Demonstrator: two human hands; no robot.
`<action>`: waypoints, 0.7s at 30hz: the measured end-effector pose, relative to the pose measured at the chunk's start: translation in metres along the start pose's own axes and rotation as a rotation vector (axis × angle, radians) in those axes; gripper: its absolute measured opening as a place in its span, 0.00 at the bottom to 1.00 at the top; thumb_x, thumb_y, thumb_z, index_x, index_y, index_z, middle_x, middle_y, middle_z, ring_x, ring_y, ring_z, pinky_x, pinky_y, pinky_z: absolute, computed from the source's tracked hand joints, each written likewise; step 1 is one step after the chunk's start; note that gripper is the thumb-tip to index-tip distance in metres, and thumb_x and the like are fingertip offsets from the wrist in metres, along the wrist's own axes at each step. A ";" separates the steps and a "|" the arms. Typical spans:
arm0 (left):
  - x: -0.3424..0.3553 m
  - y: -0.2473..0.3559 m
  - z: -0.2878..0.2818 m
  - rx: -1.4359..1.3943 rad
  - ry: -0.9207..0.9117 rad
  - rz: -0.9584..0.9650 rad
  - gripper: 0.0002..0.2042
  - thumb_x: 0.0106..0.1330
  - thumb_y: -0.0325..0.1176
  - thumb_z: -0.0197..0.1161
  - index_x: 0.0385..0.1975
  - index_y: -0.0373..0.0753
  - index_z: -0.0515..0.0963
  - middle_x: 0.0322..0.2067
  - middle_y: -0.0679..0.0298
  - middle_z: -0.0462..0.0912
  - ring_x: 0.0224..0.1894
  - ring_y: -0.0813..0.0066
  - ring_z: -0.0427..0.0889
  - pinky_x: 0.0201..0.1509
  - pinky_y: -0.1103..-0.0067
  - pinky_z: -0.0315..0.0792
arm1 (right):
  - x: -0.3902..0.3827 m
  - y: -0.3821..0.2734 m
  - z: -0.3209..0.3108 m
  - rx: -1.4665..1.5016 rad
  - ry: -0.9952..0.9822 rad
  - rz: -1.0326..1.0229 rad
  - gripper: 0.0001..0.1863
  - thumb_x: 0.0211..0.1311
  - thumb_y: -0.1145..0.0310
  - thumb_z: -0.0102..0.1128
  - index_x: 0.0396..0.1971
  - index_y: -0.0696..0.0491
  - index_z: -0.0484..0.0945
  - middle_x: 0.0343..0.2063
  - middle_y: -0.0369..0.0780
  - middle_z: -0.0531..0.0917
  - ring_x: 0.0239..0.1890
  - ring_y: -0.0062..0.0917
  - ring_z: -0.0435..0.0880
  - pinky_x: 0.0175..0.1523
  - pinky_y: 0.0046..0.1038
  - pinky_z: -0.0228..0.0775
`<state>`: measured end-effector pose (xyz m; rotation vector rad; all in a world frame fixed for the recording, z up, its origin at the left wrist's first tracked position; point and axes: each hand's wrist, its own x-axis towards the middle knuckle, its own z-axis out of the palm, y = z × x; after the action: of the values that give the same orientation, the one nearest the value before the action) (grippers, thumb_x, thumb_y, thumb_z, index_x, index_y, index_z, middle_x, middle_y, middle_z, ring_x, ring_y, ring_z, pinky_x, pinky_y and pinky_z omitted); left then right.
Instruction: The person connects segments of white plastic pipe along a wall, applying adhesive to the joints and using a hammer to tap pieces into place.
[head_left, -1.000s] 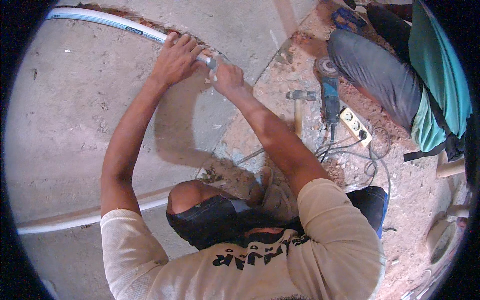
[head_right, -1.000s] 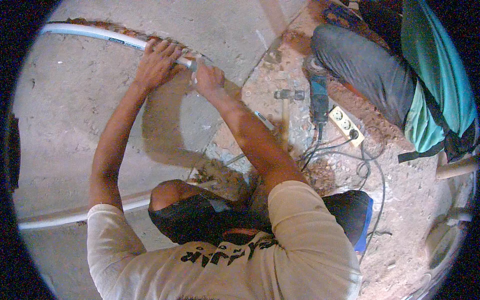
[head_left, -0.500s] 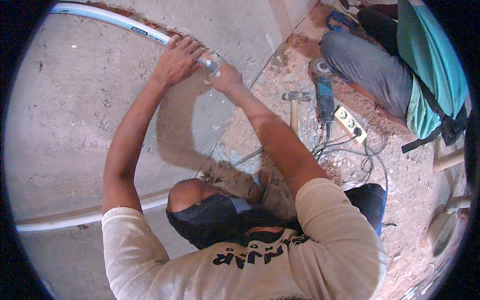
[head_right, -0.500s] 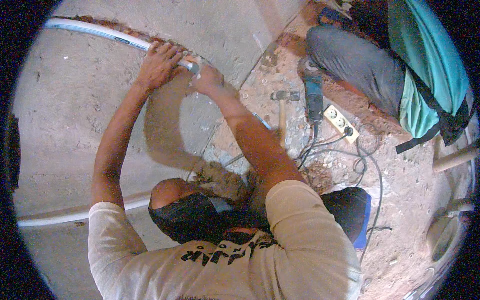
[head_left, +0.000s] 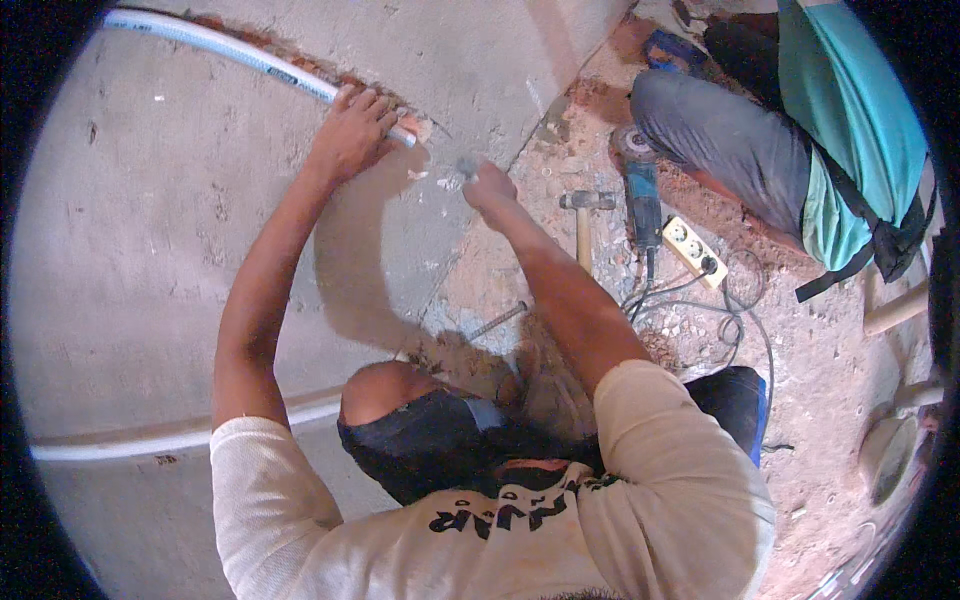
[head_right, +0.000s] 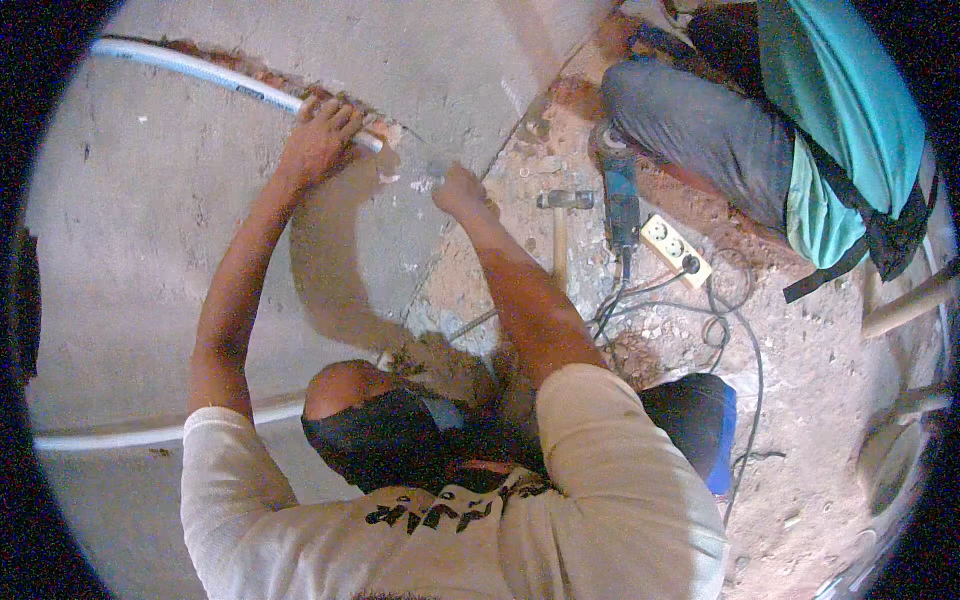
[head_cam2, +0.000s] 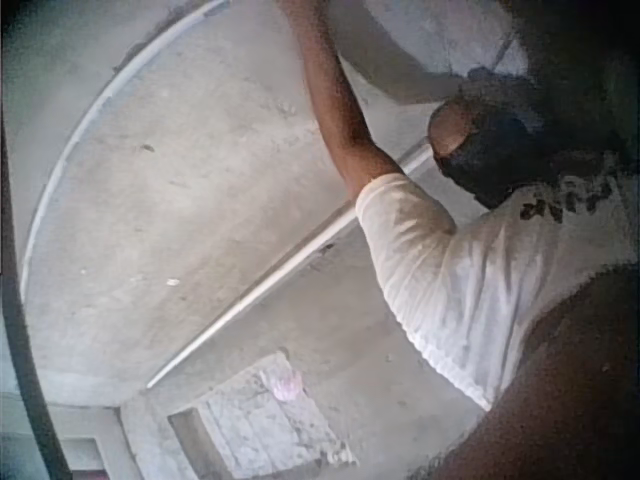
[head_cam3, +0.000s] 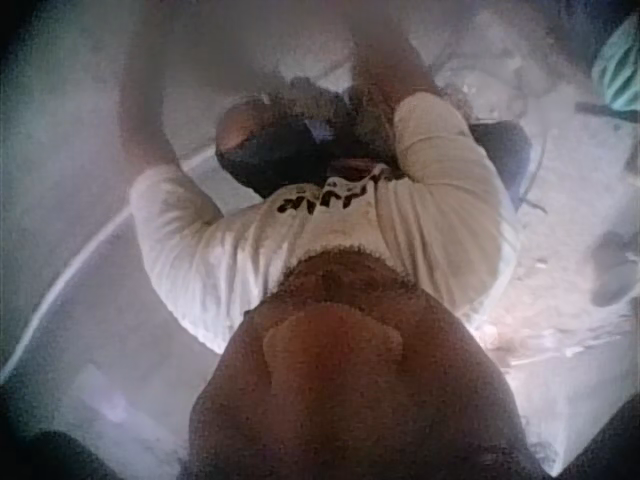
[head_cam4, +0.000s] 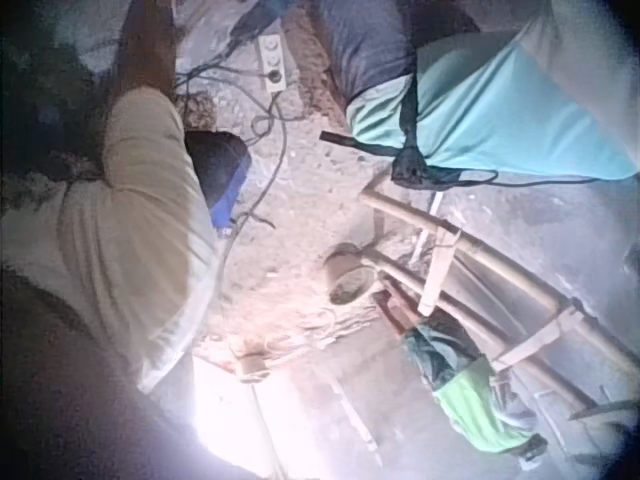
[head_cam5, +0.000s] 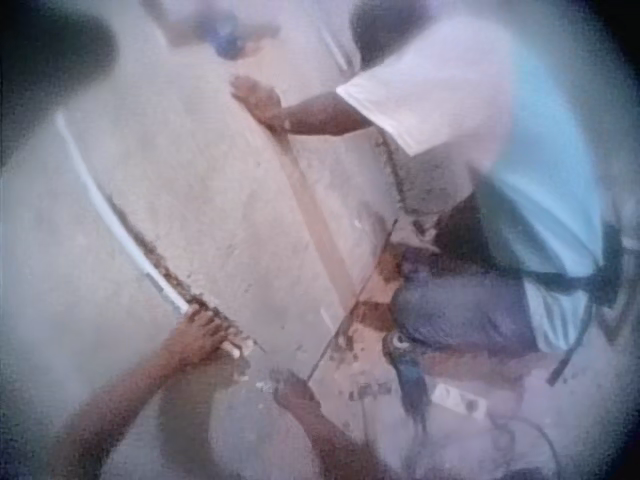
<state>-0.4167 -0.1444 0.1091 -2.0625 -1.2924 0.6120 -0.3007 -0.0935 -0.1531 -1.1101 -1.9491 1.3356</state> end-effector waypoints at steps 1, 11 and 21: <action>0.002 -0.001 0.000 -0.006 0.012 -0.016 0.21 0.59 0.47 0.63 0.48 0.44 0.77 0.49 0.63 0.76 0.59 0.64 0.68 0.70 0.60 0.50 | -0.005 0.020 0.008 0.044 0.050 0.016 0.23 0.52 0.61 0.63 0.48 0.57 0.77 0.43 0.51 0.82 0.49 0.42 0.81 0.51 0.36 0.73; 0.036 0.058 -0.022 -0.321 0.257 -0.098 0.20 0.57 0.43 0.69 0.49 0.44 0.77 0.52 0.58 0.75 0.59 0.55 0.70 0.68 0.57 0.55 | -0.012 0.014 -0.039 -0.204 -0.051 -0.437 0.20 0.66 0.51 0.48 0.55 0.37 0.74 0.52 0.34 0.80 0.56 0.29 0.75 0.67 0.45 0.56; 0.088 0.194 0.009 -1.953 0.102 -0.581 0.29 0.67 0.43 0.62 0.62 0.32 0.66 0.59 0.50 0.71 0.62 0.59 0.68 0.66 0.68 0.61 | -0.066 0.018 -0.126 0.489 -0.009 -0.081 0.23 0.61 0.53 0.56 0.52 0.49 0.73 0.49 0.39 0.80 0.58 0.30 0.72 0.70 0.41 0.49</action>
<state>-0.2660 -0.1262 -0.0400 -2.3871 -2.6825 -1.6687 -0.1615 -0.0837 -0.1207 -0.7784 -1.5305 1.6525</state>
